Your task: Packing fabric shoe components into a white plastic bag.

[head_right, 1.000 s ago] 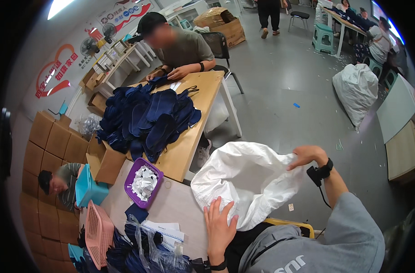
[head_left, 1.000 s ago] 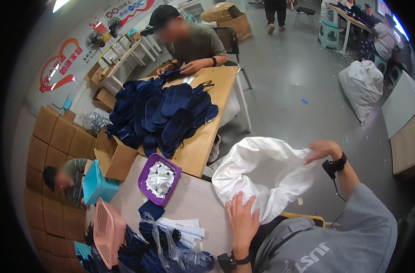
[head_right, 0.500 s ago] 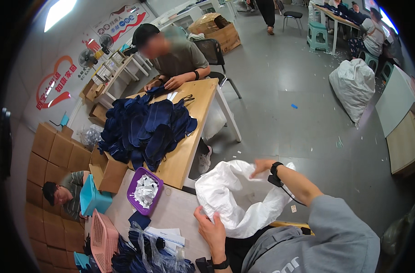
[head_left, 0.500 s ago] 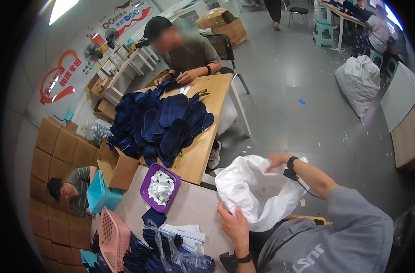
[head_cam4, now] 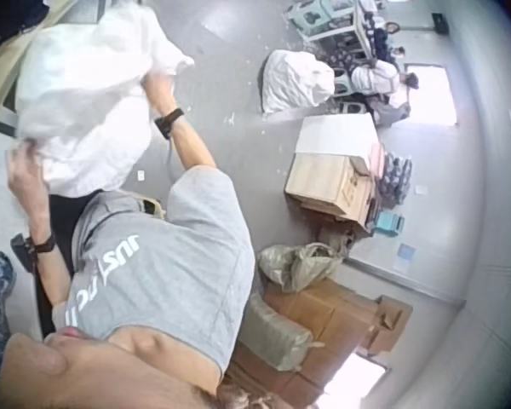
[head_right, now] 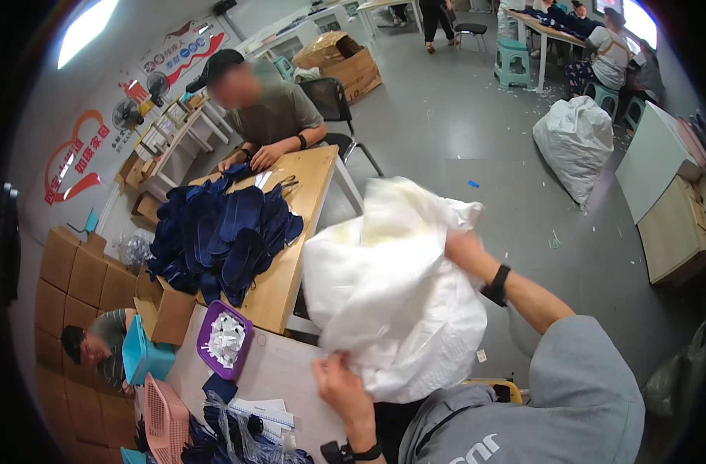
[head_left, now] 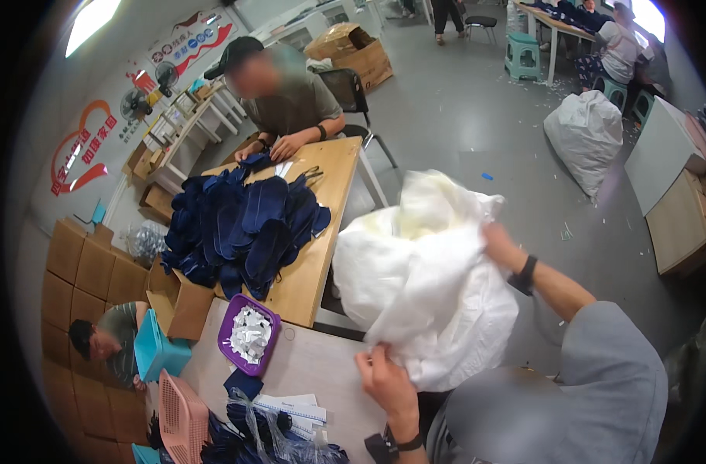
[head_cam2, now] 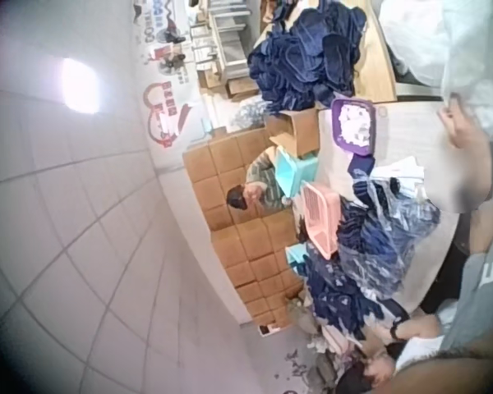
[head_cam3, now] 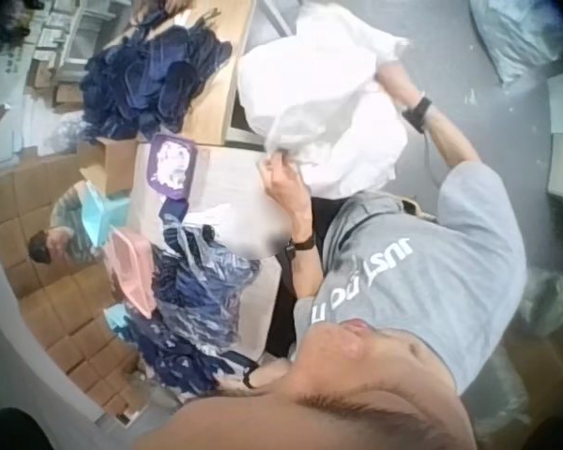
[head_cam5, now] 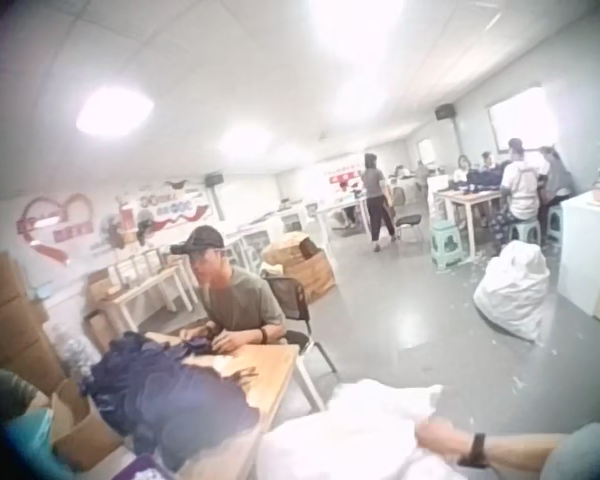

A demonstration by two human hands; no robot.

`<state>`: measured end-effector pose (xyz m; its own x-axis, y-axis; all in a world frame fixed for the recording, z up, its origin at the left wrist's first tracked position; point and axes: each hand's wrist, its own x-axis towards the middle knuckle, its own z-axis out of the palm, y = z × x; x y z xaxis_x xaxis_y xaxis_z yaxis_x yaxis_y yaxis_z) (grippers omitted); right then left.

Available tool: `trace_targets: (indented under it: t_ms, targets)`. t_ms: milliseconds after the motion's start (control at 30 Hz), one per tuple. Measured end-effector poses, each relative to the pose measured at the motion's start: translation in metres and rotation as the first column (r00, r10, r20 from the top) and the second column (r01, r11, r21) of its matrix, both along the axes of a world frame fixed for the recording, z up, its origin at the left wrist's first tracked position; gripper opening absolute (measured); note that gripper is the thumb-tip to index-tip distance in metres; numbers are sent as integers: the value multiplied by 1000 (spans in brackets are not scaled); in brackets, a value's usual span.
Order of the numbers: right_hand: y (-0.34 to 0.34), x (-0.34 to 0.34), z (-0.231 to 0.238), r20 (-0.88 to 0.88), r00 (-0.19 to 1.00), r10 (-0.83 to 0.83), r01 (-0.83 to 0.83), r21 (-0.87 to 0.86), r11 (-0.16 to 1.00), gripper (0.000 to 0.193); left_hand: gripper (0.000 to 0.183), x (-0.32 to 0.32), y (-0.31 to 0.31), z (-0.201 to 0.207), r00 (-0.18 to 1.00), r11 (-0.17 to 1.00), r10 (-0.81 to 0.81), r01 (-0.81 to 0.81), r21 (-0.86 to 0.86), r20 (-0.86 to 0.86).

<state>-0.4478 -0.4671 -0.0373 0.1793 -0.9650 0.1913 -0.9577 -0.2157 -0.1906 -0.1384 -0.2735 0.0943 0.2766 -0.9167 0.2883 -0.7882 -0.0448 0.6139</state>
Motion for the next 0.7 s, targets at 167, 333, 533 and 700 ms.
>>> trace_targets:
  t_ms: [167,333,533,700]
  targets:
    - [13,-54,-54,-9,1000,8,-4,431,902,26,27,-8,-12,-12,998,990,15,-25,136,68]
    - [6,-32,102,90,979,-183,169,146,975,43,31,4,-29,-5,997,998,66,-65,-17,49]
    - [6,-34,87,137,977,-164,162,27,986,54,42,16,-30,-13,997,997,48,-52,62,61]
    - [8,-13,79,189,968,-163,151,77,986,52,46,32,-28,-22,994,998,20,-26,54,110]
